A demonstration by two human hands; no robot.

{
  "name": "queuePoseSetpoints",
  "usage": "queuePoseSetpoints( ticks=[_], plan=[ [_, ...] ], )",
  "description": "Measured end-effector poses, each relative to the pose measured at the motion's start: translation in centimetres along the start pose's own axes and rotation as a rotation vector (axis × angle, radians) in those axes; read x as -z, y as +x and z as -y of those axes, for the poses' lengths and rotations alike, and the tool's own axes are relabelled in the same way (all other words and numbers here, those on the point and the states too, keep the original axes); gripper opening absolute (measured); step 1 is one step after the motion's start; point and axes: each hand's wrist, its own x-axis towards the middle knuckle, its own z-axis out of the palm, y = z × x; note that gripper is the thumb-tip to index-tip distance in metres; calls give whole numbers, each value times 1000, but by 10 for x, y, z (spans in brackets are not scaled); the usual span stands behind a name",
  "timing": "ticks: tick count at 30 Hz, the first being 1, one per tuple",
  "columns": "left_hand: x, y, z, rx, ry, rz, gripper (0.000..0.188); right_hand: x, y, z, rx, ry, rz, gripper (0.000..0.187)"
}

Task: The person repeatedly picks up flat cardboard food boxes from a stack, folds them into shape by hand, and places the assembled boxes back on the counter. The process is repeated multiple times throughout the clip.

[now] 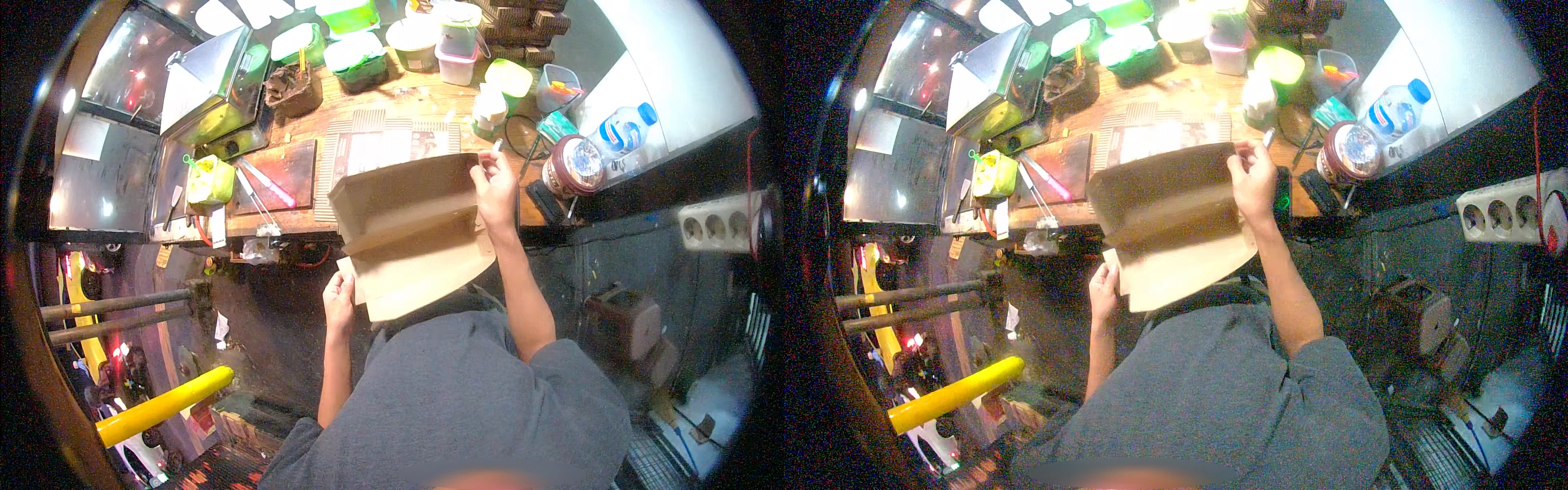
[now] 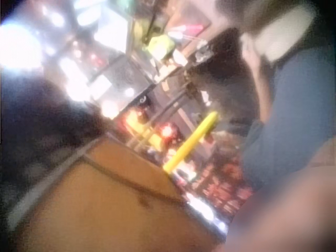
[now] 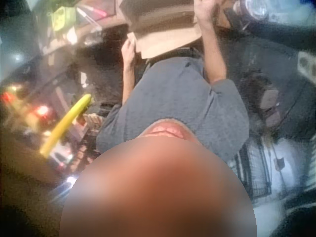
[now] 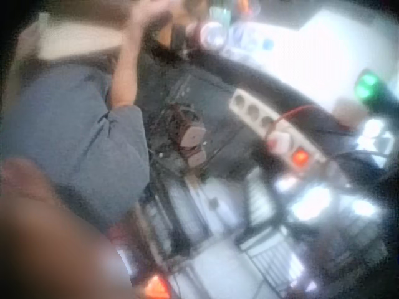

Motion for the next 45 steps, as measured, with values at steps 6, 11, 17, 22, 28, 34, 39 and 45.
queuePoseSetpoints(
  ticks=[6, 11, 17, 22, 28, 34, 39, 45],
  plan=[
    [-36, 8, -2, -147, -104, -322, 20, -19, -31, 35, 436, -506, 296, 54],
    [-47, 9, -9, -213, 129, -370, 22, -39, -84, 38, 536, -322, 948, 37],
    [-37, 2, -12, -263, 341, -304, 23, -37, -97, 21, 108, -261, 746, 17],
    [-32, -7, -28, -171, 18, -83, 18, -38, -103, 12, 139, -286, 628, 12],
    [-24, -15, -55, 10, 13, -27, 29, -47, -110, 0, 198, -258, 724, 12],
    [-44, -20, -57, 19, 1, -68, 34, -52, -117, -4, -89, -116, 850, 17],
    [-50, -17, -58, -29, 4, -79, 36, -56, -120, -16, -344, -79, 815, 18],
    [-46, -9, -60, 4, -16, 2, 36, -61, -122, -25, -417, 40, 824, 25]
  ],
)
